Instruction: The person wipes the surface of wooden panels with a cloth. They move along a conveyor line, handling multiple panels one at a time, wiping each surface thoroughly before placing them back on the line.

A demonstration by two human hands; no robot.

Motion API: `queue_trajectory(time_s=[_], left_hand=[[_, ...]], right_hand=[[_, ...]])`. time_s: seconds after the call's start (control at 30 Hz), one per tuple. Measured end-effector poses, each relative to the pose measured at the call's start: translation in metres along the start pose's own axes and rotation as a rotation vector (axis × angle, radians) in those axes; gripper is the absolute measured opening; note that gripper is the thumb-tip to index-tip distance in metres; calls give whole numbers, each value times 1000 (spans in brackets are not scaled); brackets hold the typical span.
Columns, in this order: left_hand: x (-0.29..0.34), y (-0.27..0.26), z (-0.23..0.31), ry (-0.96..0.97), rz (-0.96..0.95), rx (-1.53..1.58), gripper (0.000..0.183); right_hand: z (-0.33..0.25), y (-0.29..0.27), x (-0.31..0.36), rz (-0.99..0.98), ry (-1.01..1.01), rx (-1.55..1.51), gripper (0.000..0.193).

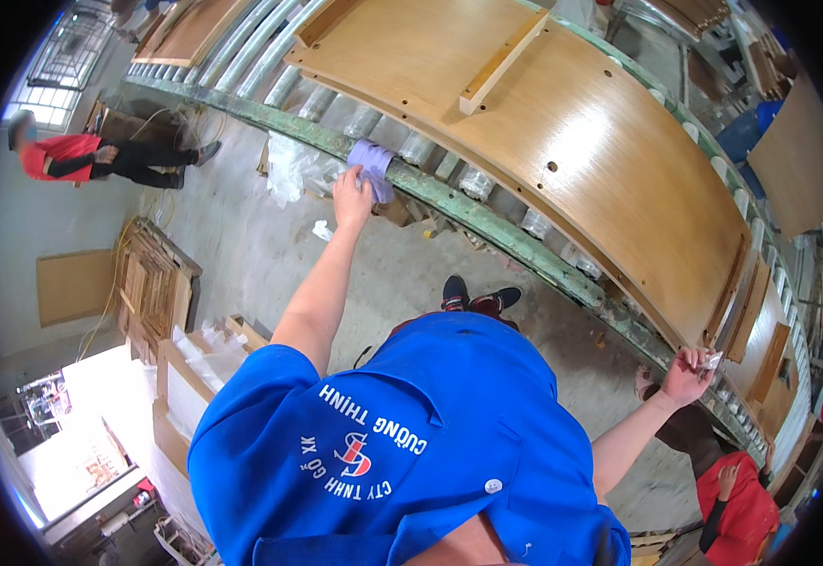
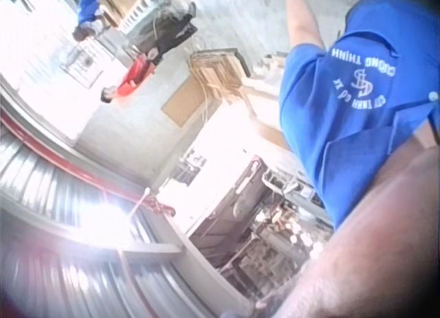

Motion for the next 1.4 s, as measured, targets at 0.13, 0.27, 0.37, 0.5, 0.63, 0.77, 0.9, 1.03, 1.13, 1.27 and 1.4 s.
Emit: queue_trajectory(time_s=[0.13,0.27,0.37,0.5,0.63,0.77,0.9,1.03,1.13,1.27,1.4], left_hand=[[-10,10,21,184,-88,-138,23],[-22,32,18,100,-324,-146,15],[-35,28,9,131,-280,-162,17],[-34,19,-4,-260,-173,159,27],[14,22,52,-283,-100,27,28],[106,51,126,307,-358,-546,28],[211,88,121,-302,-690,-306,27],[265,128,153,-431,-789,-177,26],[272,156,175,-444,-805,-85,26],[274,158,190,-458,-747,-43,25],[281,156,197,-483,-743,-50,24]], right_hand=[[-1,1,5,-17,-9,2,27],[-23,-18,24,63,-62,30,28],[-36,-27,30,85,-69,1,28],[-62,-55,25,131,-75,-36,28],[-100,-105,19,278,-101,90,31],[-126,-151,-1,345,-69,100,29],[-134,-181,-50,363,15,128,28],[-141,-188,-111,299,59,231,22],[-143,-191,-154,236,92,217,16],[-127,-156,-190,128,162,239,23],[-115,-149,-210,217,162,359,15]])
Point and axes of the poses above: each hand's wrist, its own x-axis away from the middle knuckle, its own y-axis out of the palm, z = x × y, the point moved 7 cm from there along -x, towards the middle knuckle, and after that the axes turned 15 degrees about x, right-handed, at the moved point
